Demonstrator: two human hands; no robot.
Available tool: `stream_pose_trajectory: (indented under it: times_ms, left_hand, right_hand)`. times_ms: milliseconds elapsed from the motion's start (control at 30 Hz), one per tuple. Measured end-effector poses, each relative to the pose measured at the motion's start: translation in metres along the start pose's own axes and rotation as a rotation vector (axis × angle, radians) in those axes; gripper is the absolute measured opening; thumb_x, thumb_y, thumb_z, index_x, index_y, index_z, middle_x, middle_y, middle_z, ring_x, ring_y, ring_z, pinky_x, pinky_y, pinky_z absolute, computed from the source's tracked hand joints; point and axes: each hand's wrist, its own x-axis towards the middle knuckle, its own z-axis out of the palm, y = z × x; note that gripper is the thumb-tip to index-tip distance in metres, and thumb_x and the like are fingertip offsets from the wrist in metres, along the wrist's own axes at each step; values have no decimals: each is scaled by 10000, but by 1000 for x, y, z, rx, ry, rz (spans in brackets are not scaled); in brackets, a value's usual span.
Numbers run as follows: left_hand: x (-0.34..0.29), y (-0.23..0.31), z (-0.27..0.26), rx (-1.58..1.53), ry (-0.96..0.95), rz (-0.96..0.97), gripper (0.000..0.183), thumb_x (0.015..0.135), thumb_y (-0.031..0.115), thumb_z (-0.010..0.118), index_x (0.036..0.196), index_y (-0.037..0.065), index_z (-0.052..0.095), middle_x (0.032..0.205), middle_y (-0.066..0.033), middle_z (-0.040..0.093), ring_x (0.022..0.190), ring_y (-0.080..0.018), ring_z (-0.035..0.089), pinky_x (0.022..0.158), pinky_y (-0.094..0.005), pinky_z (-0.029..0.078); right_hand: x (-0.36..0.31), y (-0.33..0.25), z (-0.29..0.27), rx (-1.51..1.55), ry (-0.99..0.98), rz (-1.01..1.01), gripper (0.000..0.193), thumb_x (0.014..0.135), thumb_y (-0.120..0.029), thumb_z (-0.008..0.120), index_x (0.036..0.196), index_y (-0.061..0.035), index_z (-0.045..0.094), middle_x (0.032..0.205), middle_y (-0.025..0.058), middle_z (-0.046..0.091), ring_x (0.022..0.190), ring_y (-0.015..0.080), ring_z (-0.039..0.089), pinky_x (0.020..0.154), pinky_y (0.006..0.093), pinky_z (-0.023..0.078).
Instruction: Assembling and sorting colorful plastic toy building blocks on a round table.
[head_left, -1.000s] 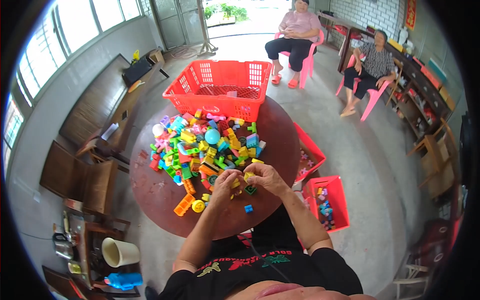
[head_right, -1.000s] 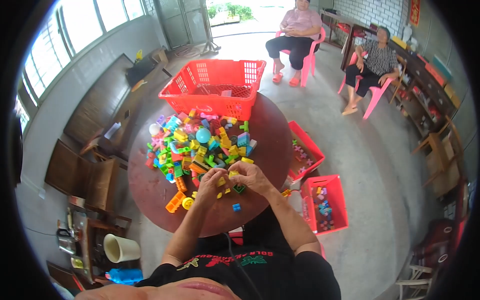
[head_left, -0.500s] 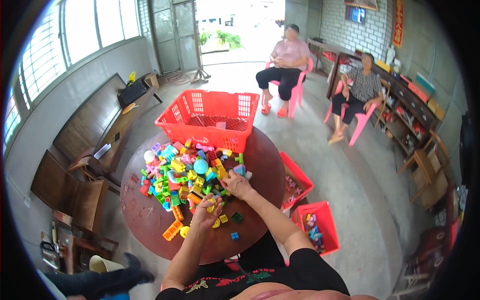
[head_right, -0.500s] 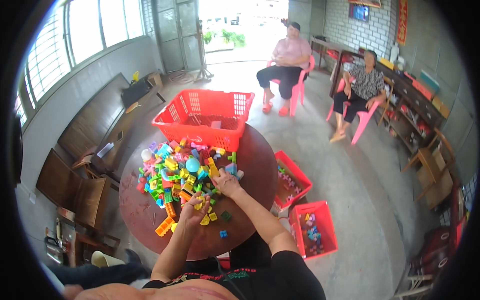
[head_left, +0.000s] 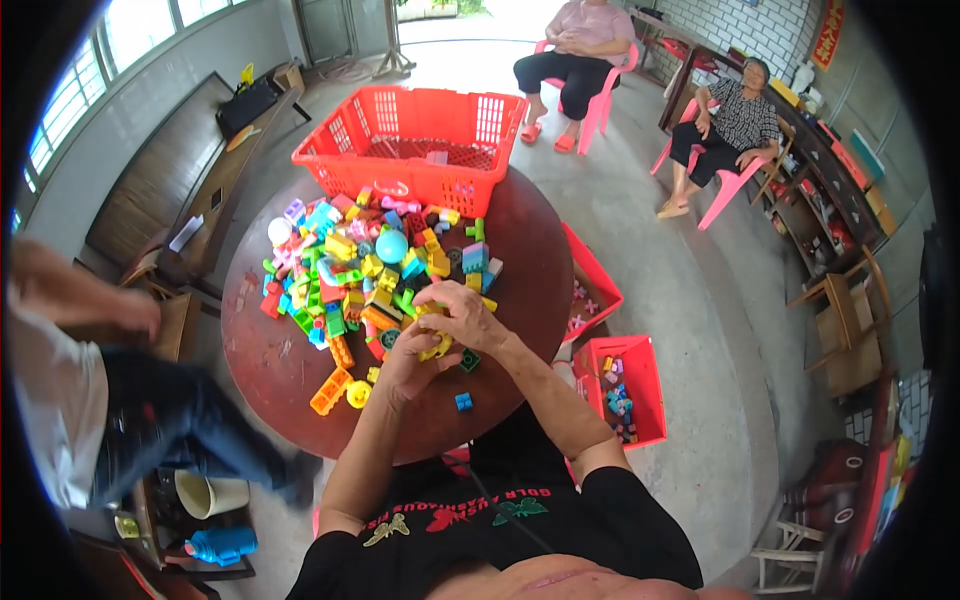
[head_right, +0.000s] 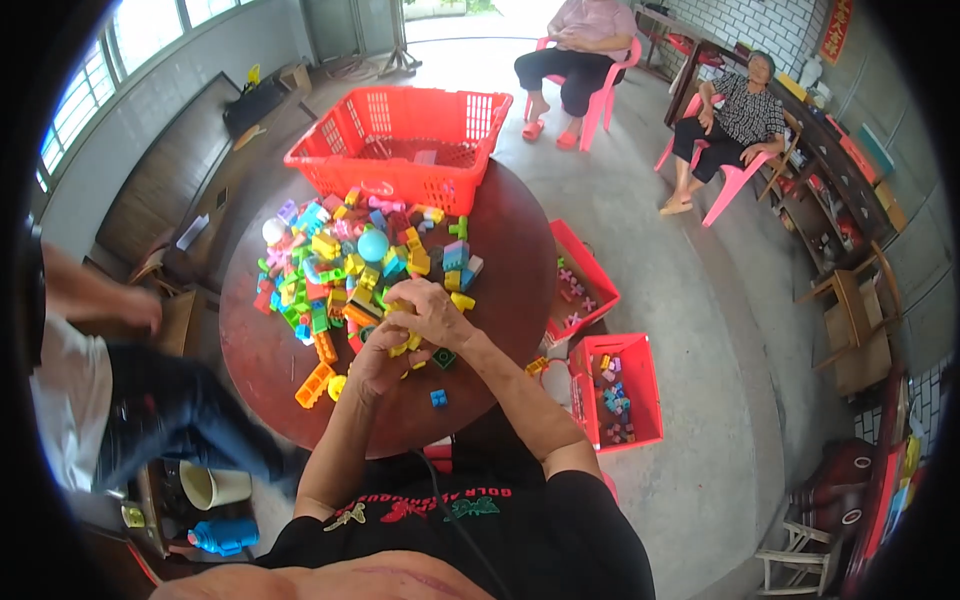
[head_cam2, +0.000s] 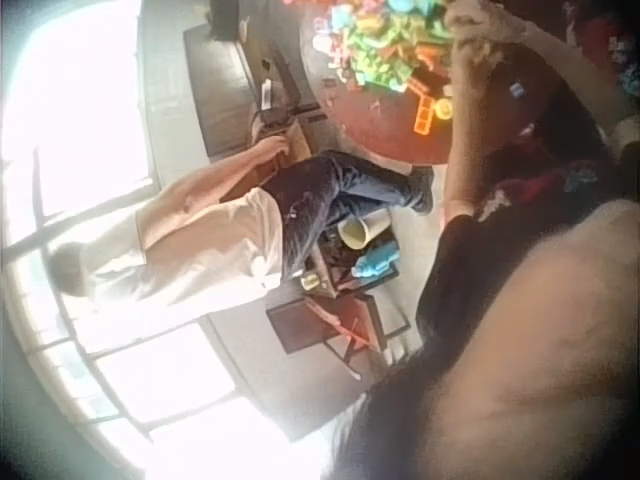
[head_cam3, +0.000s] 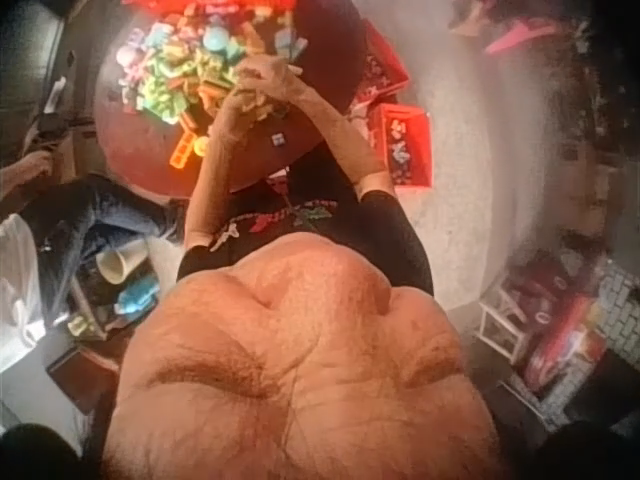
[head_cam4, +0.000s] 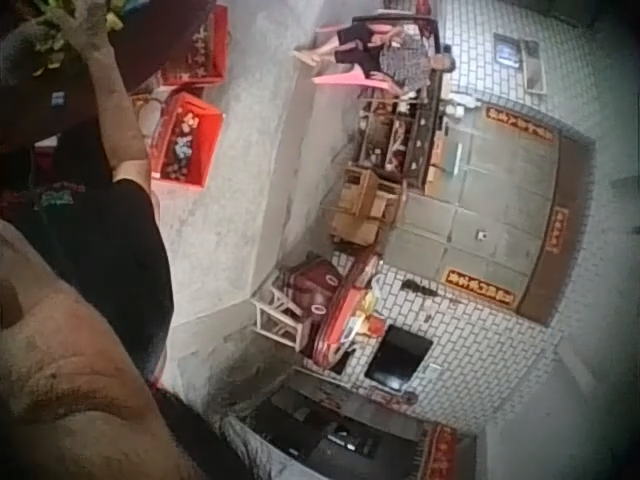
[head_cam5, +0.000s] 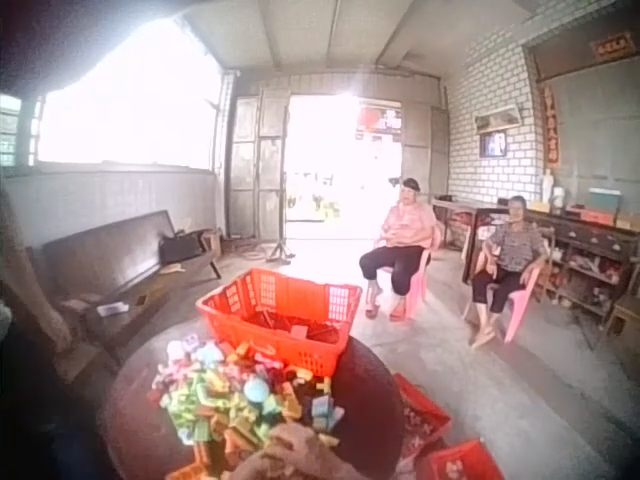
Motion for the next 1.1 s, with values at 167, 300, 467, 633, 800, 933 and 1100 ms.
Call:
stream_pose_trajectory:
  times_ms: [167,300,467,633,800,933,1100]
  left_hand:
    - [-6,-13,-22,-168,-110,35,428,933,433,578,1225,126,526,1075,-46,590,926,-174,605,677,-280,518]
    - [-8,-17,-19,-202,39,56,349,950,409,555,1155,127,547,903,-30,620,787,-147,606,564,-249,445]
    - [-13,-11,-22,-196,198,68,319,948,340,572,1163,106,543,1065,-79,657,843,-165,634,581,-252,461]
    - [-20,5,-33,-160,108,180,405,952,305,556,1290,109,451,1189,-132,618,915,-200,646,599,-255,483]
    - [-17,-3,-34,-143,32,136,551,954,320,539,1445,189,325,1200,-125,585,954,-223,626,590,-253,484]
    - [-10,-21,-53,-293,77,86,428,1009,351,437,1398,175,402,1154,-93,594,894,-204,604,581,-261,456]
    - [-5,-20,-31,-284,119,26,381,1013,366,424,1334,164,455,1137,-79,604,872,-190,603,591,-265,465]
  right_hand:
    - [2,-1,2,32,-187,-25,254,798,-116,678,1033,-30,639,964,113,649,905,245,635,959,379,462]
    - [-3,-23,-16,187,-245,274,241,846,-46,640,1087,-29,641,1017,82,649,921,137,620,831,298,510]
    - [-11,38,-61,-11,244,417,229,825,-109,644,1048,-59,654,946,121,666,905,225,652,828,330,505]
    - [-2,74,-42,-778,-141,63,118,804,-123,625,916,-96,652,819,103,638,821,290,643,747,386,521]
    - [-4,99,-25,-1179,-237,160,122,751,-241,655,786,-127,627,696,98,643,647,285,669,562,422,542]
    - [2,120,12,-1149,-196,249,73,763,-162,599,792,-111,643,663,84,664,622,297,682,560,416,544]
    - [-3,113,-3,-1006,-63,191,103,799,-130,588,864,-51,601,929,131,613,920,298,627,684,423,543]
